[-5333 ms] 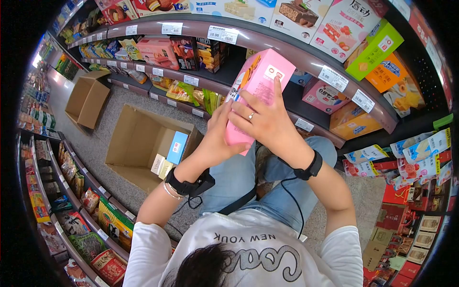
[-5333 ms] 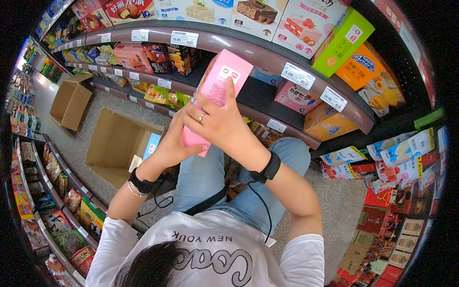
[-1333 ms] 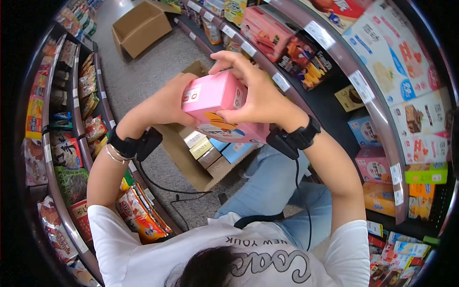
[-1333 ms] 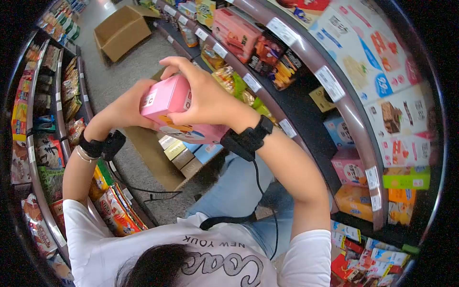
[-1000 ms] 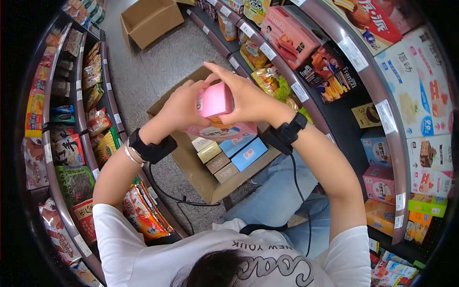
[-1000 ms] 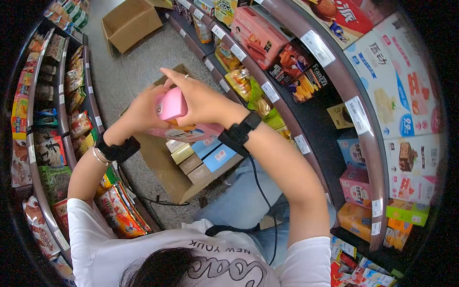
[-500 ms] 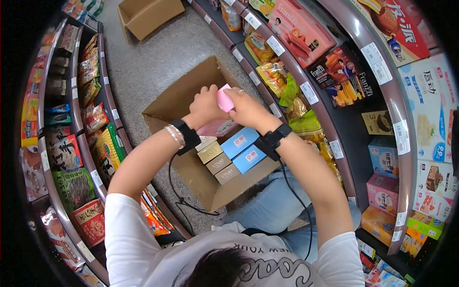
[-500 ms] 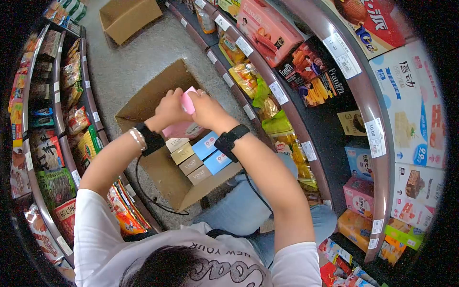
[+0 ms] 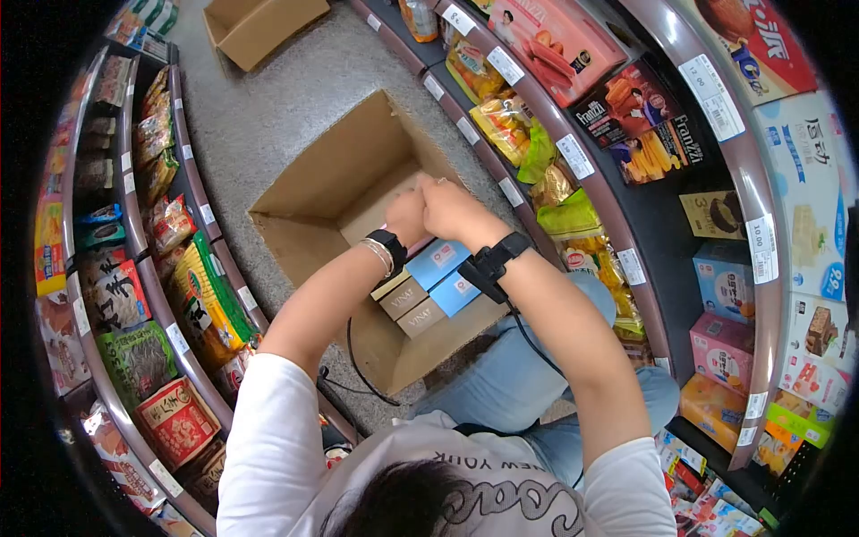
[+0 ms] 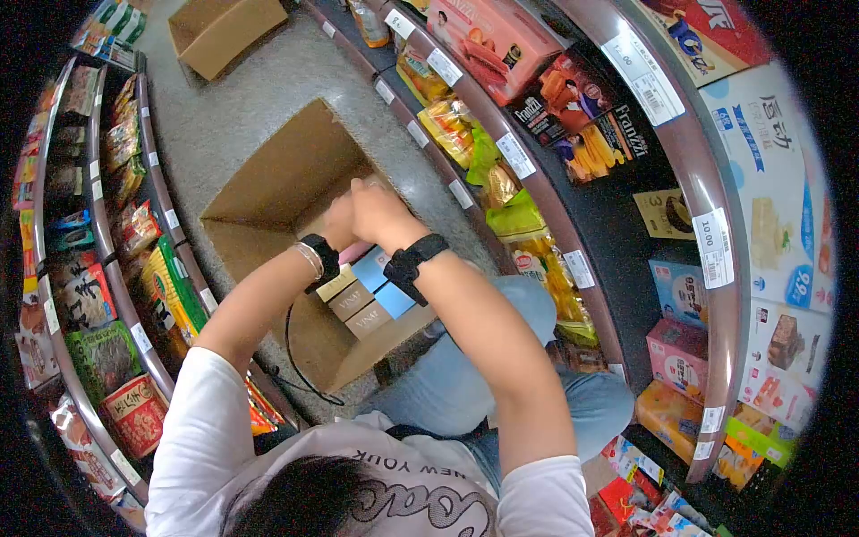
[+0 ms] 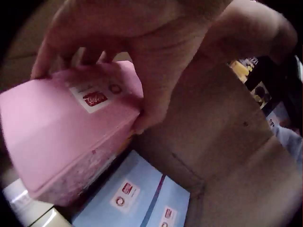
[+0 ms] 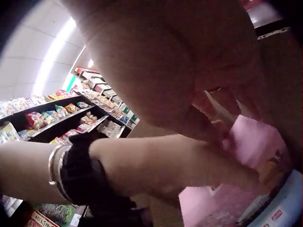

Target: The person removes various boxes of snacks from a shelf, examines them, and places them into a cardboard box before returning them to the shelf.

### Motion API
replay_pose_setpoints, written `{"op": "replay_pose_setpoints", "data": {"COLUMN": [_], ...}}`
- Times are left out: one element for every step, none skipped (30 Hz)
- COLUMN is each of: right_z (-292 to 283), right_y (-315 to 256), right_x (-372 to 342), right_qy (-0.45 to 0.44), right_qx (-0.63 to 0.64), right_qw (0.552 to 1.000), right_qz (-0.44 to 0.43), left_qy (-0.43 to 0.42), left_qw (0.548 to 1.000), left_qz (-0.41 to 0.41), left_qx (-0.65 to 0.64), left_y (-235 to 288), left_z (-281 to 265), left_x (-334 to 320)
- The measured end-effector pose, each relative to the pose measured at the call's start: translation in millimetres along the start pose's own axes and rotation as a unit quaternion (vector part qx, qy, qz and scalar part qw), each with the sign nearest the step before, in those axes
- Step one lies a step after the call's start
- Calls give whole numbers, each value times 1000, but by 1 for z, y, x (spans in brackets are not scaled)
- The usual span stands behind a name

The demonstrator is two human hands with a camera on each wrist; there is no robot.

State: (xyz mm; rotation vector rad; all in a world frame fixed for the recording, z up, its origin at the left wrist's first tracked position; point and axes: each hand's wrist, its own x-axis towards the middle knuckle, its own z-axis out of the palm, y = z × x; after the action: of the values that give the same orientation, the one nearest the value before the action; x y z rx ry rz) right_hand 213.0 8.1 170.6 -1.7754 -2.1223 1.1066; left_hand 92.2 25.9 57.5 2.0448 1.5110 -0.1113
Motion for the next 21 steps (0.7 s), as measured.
{"op": "replay_pose_setpoints", "data": {"right_z": [0,1,2,2,2,2,4,6,6,6,6,6,11,17,24,29,32,34,34,34,35], "right_y": [2,3,6,9,10,11,10,8,5,3,2,1,4,9,14,18,22,26,28,31,33], "right_x": [1,1,1,0,1,2,2,3,2,0,-2,-2,1,5,9,10,10,9,8,8,8], "right_qy": [8,15,21,10,-1,-12,-38,-61,-83,-83,-82,-82,-92,-102,-111,-103,-94,-85,-105,-125,-145], "right_qx": [3,6,8,-6,-20,-34,-60,-84,-108,-106,-104,-102,-111,-119,-127,-111,-94,-77,-86,-93,-101], "right_qw": [1000,1000,1000,1000,1000,999,997,994,990,991,991,991,989,986,983,986,988,989,985,981,976], "right_qz": [-2,-2,-4,-1,0,0,8,16,25,29,33,36,46,56,65,75,84,94,105,115,126], "left_qy": [12,23,23,24,26,29,31,32,32,30,29,38,47,55,16,-22,-60,-59,-59,-58,-56], "left_qw": [1000,998,998,998,997,998,998,998,998,998,998,997,997,997,999,1000,998,996,994,990,989], "left_qz": [25,50,58,63,68,56,44,34,36,37,39,37,34,31,22,14,6,19,32,45,36], "left_qx": [-7,-15,-9,-2,5,15,25,37,40,44,47,47,47,48,24,-1,-25,-56,-87,-117,-132], "left_y": [-9,-17,-23,-26,-30,-26,-20,-15,-19,-22,-26,-23,-22,-21,-18,-14,-11,-21,-40,-53,-56], "left_z": [11,23,33,40,45,43,39,34,39,45,51,50,49,48,41,31,25,34,53,62,61], "left_x": [4,7,10,13,15,13,6,2,5,7,9,7,4,2,0,-2,-2,3,12,18,19]}}
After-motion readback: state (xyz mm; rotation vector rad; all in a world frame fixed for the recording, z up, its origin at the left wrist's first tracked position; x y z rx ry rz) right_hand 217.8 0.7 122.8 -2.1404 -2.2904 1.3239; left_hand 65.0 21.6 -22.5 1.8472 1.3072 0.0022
